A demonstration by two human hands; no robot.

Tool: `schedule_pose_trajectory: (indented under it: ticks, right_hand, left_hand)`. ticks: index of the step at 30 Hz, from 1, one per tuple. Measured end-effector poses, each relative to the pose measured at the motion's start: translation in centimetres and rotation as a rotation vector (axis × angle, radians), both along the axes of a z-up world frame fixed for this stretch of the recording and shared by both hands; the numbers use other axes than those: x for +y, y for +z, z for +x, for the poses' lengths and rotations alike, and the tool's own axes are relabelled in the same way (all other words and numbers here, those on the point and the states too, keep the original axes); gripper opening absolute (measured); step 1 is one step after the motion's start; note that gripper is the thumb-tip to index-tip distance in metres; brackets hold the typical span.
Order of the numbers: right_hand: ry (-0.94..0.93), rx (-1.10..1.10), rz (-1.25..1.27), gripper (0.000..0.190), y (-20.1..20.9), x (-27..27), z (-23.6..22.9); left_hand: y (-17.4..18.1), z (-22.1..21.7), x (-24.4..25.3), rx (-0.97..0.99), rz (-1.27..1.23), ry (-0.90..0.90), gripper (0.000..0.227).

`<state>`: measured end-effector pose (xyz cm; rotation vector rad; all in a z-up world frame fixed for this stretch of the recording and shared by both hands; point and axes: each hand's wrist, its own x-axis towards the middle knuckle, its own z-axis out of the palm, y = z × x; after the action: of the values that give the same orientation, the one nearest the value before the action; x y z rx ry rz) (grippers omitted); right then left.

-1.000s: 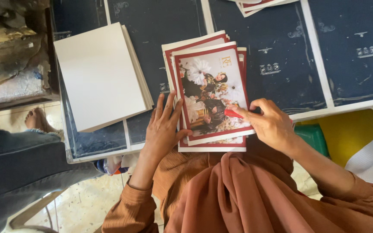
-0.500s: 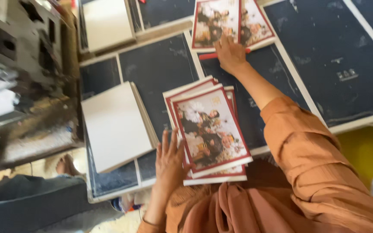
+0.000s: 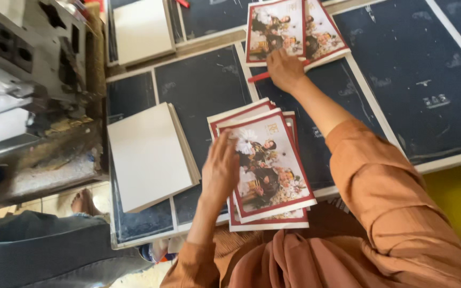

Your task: The person inserts blank white paper sheets into the center of small book covers and stacks them on a table. They repeatedly pick up a cover, place a sheet inside, and set the assembled book down.

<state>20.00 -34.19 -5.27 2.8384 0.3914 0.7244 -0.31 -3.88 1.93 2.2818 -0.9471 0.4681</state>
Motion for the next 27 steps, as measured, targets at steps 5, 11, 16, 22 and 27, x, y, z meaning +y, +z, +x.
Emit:
schedule_pose_trajectory:
  ticks: [5,11,16,22,27]
  right_hand:
    - [0.169,-0.393,-0.168,0.008,-5.6,-0.7,5.5]
    - [0.206,-0.289,0.060,0.010,-1.1,-0.3,3.3]
    - [0.342,-0.080,0.517,0.014,9.0,5.4,-13.3]
    - [0.621,0.854,1.396,0.015,10.4,9.9,-24.9]
    - [0.523,1.066,1.764,0.018,10.2,11.5,-26.3]
  left_hand:
    - [-3.5,3.4,0.7,-0.085,0.376,0.271,0.022]
    - [2.8,-0.7,-0.1,0.199,-0.116,0.143,0.024]
    - [3.3,-1.2,0.2,0.905,-0.841,0.070,0.029]
    - [-1.2,-4.1,-0.7,1.275,-1.278,-0.030,0.011]
    - [1.2,-7.5,-0.5,1.158,-1.073,-0.039,0.012]
